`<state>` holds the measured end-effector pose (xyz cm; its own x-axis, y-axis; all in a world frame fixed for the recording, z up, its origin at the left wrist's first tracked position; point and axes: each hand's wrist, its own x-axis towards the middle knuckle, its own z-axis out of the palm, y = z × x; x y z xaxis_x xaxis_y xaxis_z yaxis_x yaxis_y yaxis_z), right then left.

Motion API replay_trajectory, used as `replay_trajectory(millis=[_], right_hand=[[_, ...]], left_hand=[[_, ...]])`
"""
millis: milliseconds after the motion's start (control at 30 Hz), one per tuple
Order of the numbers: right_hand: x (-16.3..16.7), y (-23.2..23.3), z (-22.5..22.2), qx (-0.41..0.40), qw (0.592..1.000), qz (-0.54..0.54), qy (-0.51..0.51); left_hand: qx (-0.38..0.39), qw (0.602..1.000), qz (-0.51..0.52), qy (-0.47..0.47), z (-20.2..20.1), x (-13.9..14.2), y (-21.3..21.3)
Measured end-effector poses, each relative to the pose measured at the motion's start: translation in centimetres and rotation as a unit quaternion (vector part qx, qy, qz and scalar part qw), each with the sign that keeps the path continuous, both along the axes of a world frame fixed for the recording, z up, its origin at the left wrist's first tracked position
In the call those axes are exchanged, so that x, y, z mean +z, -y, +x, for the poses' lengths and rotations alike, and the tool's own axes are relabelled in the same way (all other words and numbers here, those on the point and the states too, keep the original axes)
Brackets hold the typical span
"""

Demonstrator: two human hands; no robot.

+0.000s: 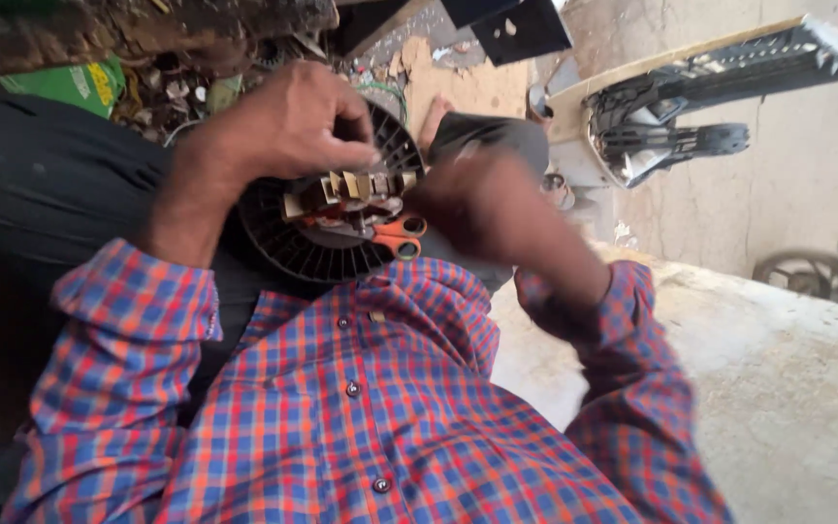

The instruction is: The person sits on the floor and works on a motor stator, inserting small rectangular pieces into slots and trimming them with scissors. The person repeatedly adjusts the pieces and uses the scissors to cut them to fit.

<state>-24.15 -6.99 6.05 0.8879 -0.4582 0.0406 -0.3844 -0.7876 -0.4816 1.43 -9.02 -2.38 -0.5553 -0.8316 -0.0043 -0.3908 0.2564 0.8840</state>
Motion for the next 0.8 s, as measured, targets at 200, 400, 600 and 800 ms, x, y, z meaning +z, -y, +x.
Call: replay_trajectory(millis=[200, 400, 600, 800], right_hand=[[4.8, -2.2, 3.8, 0.146, 0.985, 0.043, 0.077], [-5.8, 6.2, 3.5, -0.056, 0.982, 0.156, 0.09], [-3.0, 5.7, -0.7, -0.151, 0.986, -0.044, -0.057], [6.2, -3.7, 4.7, 0.158, 0.982, 0.101, -0.035]], left_hand=[[0.137, 0.966, -0.151, -0.157, 0.3, 5.3, -7.9], [0.228, 0.937, -0.254, -0.078, -0.6, 2.1, -13.3], [0.14, 0.955, -0.251, -0.077, -1.2, 3.6, -1.7], [0.122, 0.973, -0.166, -0.105, 1.4, 5.0, -2.2]])
